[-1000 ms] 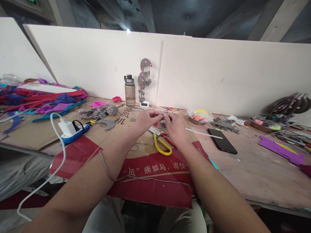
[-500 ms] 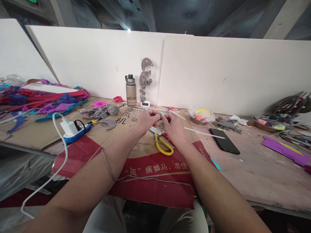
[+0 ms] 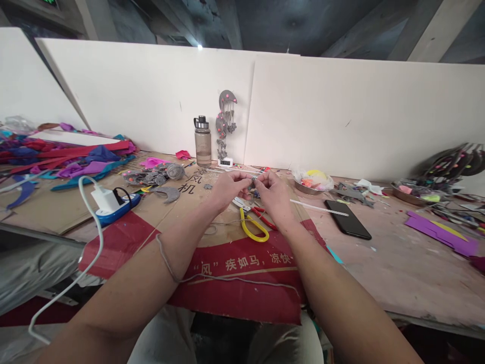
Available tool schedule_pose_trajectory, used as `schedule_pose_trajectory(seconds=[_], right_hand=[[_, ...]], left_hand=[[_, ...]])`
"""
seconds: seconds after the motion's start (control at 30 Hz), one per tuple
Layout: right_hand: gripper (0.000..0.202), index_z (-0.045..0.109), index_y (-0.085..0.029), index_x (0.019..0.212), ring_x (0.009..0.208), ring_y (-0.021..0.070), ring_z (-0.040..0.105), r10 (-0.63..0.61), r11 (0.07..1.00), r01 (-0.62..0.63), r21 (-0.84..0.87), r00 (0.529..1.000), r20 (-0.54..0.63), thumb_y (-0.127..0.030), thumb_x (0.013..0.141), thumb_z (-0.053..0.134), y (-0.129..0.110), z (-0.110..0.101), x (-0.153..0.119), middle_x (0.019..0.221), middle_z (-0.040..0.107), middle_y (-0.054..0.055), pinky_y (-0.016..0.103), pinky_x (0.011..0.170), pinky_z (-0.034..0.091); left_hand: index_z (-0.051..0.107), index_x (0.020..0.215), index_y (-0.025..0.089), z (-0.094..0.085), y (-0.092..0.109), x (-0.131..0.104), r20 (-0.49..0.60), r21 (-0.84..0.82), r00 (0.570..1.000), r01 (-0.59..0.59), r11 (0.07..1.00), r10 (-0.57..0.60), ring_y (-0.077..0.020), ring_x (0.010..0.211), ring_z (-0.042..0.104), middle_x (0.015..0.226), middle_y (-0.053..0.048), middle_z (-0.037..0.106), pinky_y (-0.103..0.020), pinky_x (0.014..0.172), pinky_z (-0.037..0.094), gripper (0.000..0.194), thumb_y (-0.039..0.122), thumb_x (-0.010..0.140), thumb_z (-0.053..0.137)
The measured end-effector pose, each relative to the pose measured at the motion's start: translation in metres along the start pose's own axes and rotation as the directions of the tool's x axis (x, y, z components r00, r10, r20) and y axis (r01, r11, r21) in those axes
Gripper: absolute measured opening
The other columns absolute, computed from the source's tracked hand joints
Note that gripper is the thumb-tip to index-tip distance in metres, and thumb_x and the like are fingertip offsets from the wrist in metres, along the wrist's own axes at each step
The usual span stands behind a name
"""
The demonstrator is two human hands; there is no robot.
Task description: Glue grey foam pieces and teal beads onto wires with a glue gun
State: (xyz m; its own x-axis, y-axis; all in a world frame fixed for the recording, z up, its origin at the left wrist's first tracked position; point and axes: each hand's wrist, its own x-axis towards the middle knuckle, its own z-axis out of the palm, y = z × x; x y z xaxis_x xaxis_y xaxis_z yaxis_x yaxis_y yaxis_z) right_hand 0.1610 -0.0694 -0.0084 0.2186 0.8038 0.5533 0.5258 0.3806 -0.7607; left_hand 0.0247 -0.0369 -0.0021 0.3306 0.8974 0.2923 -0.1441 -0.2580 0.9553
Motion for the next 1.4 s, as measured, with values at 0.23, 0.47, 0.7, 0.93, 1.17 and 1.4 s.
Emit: schedule_pose_trajectory(seconds=[0.23, 0.47, 0.7, 0.93, 1.17, 1.4], right_hand=[[0.006, 0.051, -0.021, 0.072, 0.055, 0.0117, 0.043, -0.018, 1.000, 0.018, -0.022, 1.000, 0.001, -0.025, 0.076, 0.053, -0.002, 0.001, -0.001, 0.060, 0.049, -0.005, 0.026, 0.057, 0.034], [0.009, 0.055, -0.021, 0.082, 0.058, 0.0122, 0.045, -0.052, 0.997, 0.047, 0.057, 0.994, 0.096, -0.029, 0.078, 0.053, -0.003, 0.001, -0.002, 0.062, 0.047, -0.005, 0.025, 0.058, 0.036], [0.021, 0.058, -0.020, 0.093, 0.063, 0.0129, 0.047, -0.021, 0.996, 0.010, 0.084, 0.992, 0.123, -0.033, 0.077, 0.054, 0.001, 0.003, -0.002, 0.067, 0.049, -0.005, 0.026, 0.061, 0.038], [0.017, 0.059, -0.019, 0.079, 0.061, 0.0124, 0.047, 0.023, 0.997, -0.027, 0.076, 0.998, 0.056, -0.034, 0.078, 0.053, 0.004, -0.002, 0.002, 0.067, 0.055, -0.002, 0.026, 0.061, 0.037], [0.016, 0.058, -0.020, 0.076, 0.055, 0.0112, 0.043, 0.072, 0.991, -0.084, 0.104, 0.991, 0.116, -0.035, 0.077, 0.054, 0.015, -0.007, 0.009, 0.061, 0.052, -0.004, 0.025, 0.055, 0.034], [0.012, 0.057, -0.019, 0.074, 0.056, 0.0113, 0.044, 0.105, 0.994, -0.100, -0.039, 0.984, 0.143, -0.030, 0.077, 0.053, -0.001, -0.010, 0.003, 0.061, 0.053, -0.004, 0.025, 0.056, 0.033]], left_hand=[[0.065, 0.074, 0.013, -0.002, -0.001, 0.000, 0.049, 0.000, 0.999, 0.010, 1.000, -0.010, -0.0083, 0.056, 0.055, 0.068, 0.000, 0.060, -0.025, 0.056, 0.055, 0.014, 0.026, 0.069, 0.067], [0.060, 0.067, 0.015, -0.005, -0.005, 0.004, -0.042, 0.035, 0.999, 0.035, 0.999, -0.033, -0.0075, 0.049, 0.054, 0.060, 0.002, 0.056, -0.024, 0.052, 0.054, 0.012, 0.025, 0.068, 0.065], [0.060, 0.068, 0.015, -0.005, -0.004, 0.004, -0.048, -0.004, 0.998, 0.049, 0.999, -0.049, -0.0074, 0.052, 0.054, 0.063, 0.001, 0.059, -0.023, 0.052, 0.053, 0.012, 0.024, 0.067, 0.066], [0.065, 0.077, 0.013, -0.006, 0.001, 0.001, 0.117, -0.107, 0.991, 0.081, 0.991, -0.068, -0.0112, 0.060, 0.062, 0.072, -0.003, 0.065, -0.027, 0.061, 0.057, 0.016, 0.027, 0.071, 0.067], [0.065, 0.085, 0.012, -0.012, 0.001, 0.006, 0.197, -0.219, 0.967, 0.207, 0.954, -0.164, -0.0226, 0.072, 0.070, 0.071, -0.006, 0.065, -0.035, 0.065, 0.059, 0.027, 0.034, 0.070, 0.068], [0.067, 0.074, 0.013, -0.010, 0.002, 0.002, 0.056, 0.138, 0.998, 0.029, 0.990, -0.037, -0.0156, 0.071, 0.062, 0.074, -0.005, 0.062, -0.021, 0.051, 0.049, 0.030, 0.043, 0.071, 0.070]])
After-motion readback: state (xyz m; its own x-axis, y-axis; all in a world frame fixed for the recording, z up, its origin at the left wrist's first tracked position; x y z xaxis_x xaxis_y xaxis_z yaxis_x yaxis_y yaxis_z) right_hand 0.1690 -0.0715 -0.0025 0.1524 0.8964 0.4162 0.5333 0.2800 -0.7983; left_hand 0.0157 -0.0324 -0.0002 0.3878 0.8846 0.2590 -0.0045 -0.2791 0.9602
